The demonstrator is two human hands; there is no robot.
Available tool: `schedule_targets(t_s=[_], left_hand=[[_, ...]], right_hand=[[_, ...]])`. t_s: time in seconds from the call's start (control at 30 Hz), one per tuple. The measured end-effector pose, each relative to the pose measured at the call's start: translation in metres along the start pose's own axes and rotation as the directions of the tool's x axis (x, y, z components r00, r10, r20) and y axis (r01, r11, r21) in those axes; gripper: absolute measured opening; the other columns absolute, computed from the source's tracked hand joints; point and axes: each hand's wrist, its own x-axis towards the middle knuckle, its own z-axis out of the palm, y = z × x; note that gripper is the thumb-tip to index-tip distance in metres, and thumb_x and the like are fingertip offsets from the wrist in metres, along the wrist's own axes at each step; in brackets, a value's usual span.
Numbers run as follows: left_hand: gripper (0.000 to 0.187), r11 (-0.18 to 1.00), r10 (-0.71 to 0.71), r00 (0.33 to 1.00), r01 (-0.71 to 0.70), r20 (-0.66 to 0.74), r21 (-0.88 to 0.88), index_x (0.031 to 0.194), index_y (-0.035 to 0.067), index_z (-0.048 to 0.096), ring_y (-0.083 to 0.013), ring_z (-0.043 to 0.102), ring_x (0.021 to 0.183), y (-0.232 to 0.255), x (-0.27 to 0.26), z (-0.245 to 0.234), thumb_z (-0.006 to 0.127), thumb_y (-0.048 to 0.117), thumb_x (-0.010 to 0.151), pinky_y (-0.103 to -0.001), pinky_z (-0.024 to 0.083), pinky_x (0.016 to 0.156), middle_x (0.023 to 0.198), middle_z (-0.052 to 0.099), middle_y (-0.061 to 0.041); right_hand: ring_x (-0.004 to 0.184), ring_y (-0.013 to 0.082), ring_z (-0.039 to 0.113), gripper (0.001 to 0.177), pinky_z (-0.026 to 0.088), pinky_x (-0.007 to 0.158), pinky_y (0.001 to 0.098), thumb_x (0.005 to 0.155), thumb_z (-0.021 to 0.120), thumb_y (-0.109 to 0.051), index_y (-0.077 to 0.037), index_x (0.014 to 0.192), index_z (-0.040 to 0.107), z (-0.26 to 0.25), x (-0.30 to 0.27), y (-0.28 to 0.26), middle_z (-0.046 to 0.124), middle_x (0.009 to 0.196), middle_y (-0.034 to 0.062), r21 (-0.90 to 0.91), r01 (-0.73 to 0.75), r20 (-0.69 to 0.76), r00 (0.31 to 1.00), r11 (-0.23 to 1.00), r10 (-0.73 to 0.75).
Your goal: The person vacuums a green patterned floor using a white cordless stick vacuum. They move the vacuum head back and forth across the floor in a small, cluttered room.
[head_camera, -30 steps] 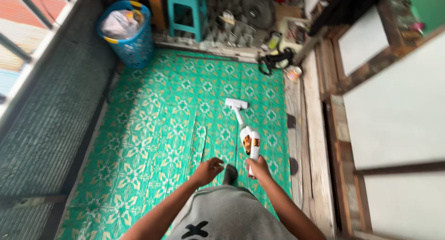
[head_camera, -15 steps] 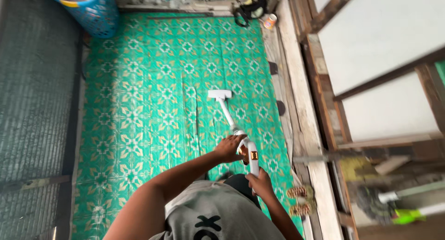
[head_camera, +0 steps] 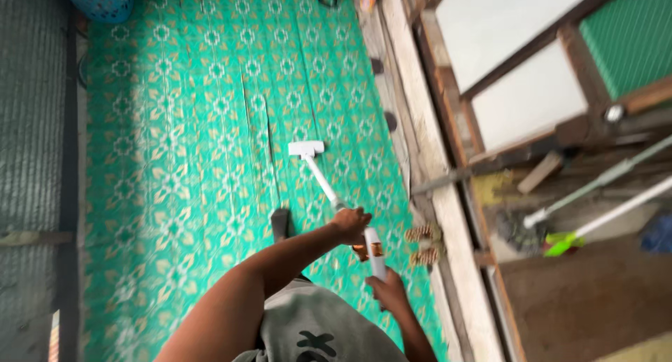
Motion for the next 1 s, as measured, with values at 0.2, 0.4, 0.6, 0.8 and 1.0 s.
schedule_targets(t_s=[0.2, 0.4, 0.6, 0.8, 1.0], left_hand=[[0.070, 0.981, 0.134, 0.988, -0.142, 0.071, 0.131, 0.122, 0.009, 0.066, -0.0397, 0.071, 0.092, 0.092, -0.069, 0.070, 0.081, 0.056, 0.072, -0.048, 0.058, 0.073, 0.121, 0.059, -0.023], [0.059, 0.984, 0.165, 0.980, -0.171, 0.114, 0.044, 0.115, 0.010, 0.071, -0.0397, 0.072, 0.093, 0.147, -0.123, 0.089, 0.078, 0.052, 0.074, -0.049, 0.060, 0.070, 0.124, 0.059, -0.021], [0.065, 0.964, 0.242, 0.958, -0.255, 0.155, 0.070, 0.116, 0.008, 0.069, -0.0395, 0.070, 0.091, 0.151, -0.125, 0.096, 0.079, 0.057, 0.075, -0.050, 0.060, 0.071, 0.119, 0.059, -0.022], [0.064, 0.982, 0.178, 0.976, -0.184, 0.125, 0.043, 0.117, 0.009, 0.070, -0.0393, 0.070, 0.093, 0.135, -0.114, 0.081, 0.079, 0.056, 0.074, -0.050, 0.059, 0.076, 0.118, 0.060, -0.019], [0.065, 0.995, 0.097, 0.994, -0.099, 0.045, 0.034, 0.121, 0.009, 0.067, -0.0388, 0.069, 0.095, 0.095, -0.085, 0.054, 0.081, 0.052, 0.074, -0.049, 0.058, 0.077, 0.119, 0.058, -0.019]], right_hand=[[0.039, 0.0172, 0.052, 0.027, 0.040, 0.035, 0.0366, 0.081, 0.075, -0.021, -0.002, 0.097, 0.065, -0.023, -0.116, 0.069, 0.059, 0.058, 0.0066, -0.072, -0.206, -0.022, 0.979, 0.976, 0.205], [0.037, 0.0183, 0.053, 0.036, 0.043, 0.034, 0.0364, 0.080, 0.077, -0.024, 0.003, 0.100, 0.063, -0.033, -0.190, 0.099, 0.057, 0.058, 0.0075, -0.049, -0.226, -0.018, 0.974, 0.973, 0.226], [0.051, 0.0148, 0.063, 0.040, 0.051, 0.049, 0.0347, 0.076, 0.078, -0.025, -0.002, 0.107, 0.065, -0.019, -0.197, 0.123, 0.065, 0.064, 0.0062, -0.074, -0.177, -0.147, 0.975, 0.981, 0.165], [0.053, 0.0185, 0.060, 0.037, 0.049, 0.051, 0.0369, 0.077, 0.078, -0.022, 0.002, 0.102, 0.066, -0.017, -0.168, 0.118, 0.064, 0.065, 0.0099, -0.058, -0.141, -0.116, 0.984, 0.988, 0.134], [0.050, 0.0166, 0.061, 0.035, 0.050, 0.050, 0.0364, 0.077, 0.078, -0.024, 0.002, 0.098, 0.066, -0.015, -0.122, 0.056, 0.064, 0.061, 0.0072, -0.118, -0.074, -0.078, 0.995, 0.990, 0.065]])
